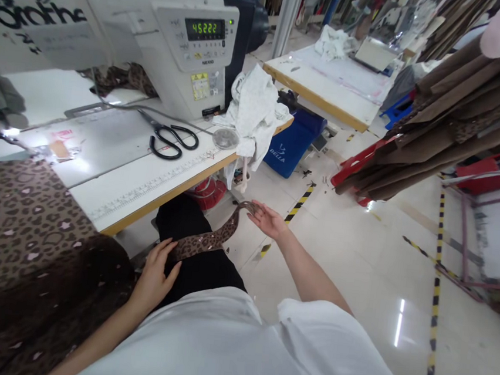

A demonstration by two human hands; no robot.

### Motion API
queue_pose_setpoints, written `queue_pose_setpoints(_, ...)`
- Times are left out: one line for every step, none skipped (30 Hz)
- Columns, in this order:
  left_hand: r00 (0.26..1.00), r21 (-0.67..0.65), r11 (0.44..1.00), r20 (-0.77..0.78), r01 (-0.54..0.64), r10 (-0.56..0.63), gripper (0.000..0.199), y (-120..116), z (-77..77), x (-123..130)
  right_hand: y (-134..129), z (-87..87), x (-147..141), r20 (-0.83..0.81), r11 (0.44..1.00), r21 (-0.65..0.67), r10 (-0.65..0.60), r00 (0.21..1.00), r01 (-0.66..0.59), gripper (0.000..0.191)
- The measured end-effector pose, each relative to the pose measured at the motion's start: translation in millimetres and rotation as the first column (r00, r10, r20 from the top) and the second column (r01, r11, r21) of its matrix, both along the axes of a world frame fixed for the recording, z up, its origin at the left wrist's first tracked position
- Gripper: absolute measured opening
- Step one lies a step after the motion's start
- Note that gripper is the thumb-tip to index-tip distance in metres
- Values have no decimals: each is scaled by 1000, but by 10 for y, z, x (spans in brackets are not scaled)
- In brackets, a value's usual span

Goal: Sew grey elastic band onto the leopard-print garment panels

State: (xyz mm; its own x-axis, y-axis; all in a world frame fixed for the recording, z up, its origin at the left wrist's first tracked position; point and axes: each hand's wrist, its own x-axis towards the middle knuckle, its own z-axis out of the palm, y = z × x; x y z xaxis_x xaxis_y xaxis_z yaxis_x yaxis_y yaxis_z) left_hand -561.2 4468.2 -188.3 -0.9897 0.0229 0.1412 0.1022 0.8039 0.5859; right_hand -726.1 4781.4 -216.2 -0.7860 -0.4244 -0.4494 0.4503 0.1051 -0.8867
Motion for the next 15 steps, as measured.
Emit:
queue_pose_setpoints(1000, -28, 1000, -6, -4, 3, 43, 9, 11, 1, -113, -57, 108, -2, 1000, -26, 3, 1000, -3, 25)
queue_pose_setpoints(1000, -66, 998, -14, 1, -2, 42, 17, 25, 0, -237, -125, 238, 6, 999, -39, 20, 1000, -20, 25)
queue_pose_setpoints(1000, -112, 994, -21, 18, -20, 41, 23, 40, -5, -364, -199, 379, 21, 998, -40, 48, 999, -48, 24)
queue_pose_setpoints(998, -163, 985, -26, 46, -51, 39, 24, 56, -15, -486, -274, 522, 35, 997, -33, 77, 996, -76, 23)
queue_pose_setpoints(995, -213, 973, -28, 85, -93, 36, 22, 72, -28, -595, -342, 653, 43, 995, -21, 94, 995, -93, 22)
queue_pose_setpoints(990, -255, 959, -24, 126, -136, 33, 15, 88, -46, -684, -398, 763, 46, 995, -2, 98, 994, -98, 22)
queue_pose_setpoints(985, -285, 944, -15, 163, -174, 32, 4, 104, -68, -747, -439, 846, 40, 996, 24, 87, 995, -88, 22)
queue_pose_setpoints(979, -303, 934, -4, 191, -202, 31, -8, 121, -93, -783, -463, 898, 30, 996, 55, 67, 997, -69, 23)
queue_pose_setpoints(976, -311, 927, 6, 210, -219, 30, -21, 138, -119, -791, -470, 922, 17, 995, 90, 44, 999, -45, 24)
queue_pose_setpoints(973, -312, 924, 15, 223, -230, 30, -32, 157, -146, -772, -459, 923, 4, 992, 126, 24, 1000, -24, 25)
queue_pose_setpoints(971, -309, 922, 23, 232, -237, 29, -40, 177, -170, -731, -431, 908, -9, 987, 159, 11, 1000, -9, 25)
queue_pose_setpoints(969, -304, 922, 29, 242, -244, 28, -43, 199, -191, -673, -386, 884, -21, 982, 190, 6, 1000, -2, 24)
queue_pose_setpoints(968, -298, 922, 35, 248, -250, 26, -41, 221, -208, -602, -322, 856, -32, 976, 218, 9, 999, -2, 24)
queue_pose_setpoints(968, -292, 924, 39, 248, -247, 26, -35, 242, -222, -523, -237, 829, -45, 970, 243, 18, 999, -6, 23)
queue_pose_setpoints(971, -287, 928, 43, 239, -237, 25, -27, 260, -233, -439, -126, 802, -58, 964, 266, 32, 998, -16, 22)
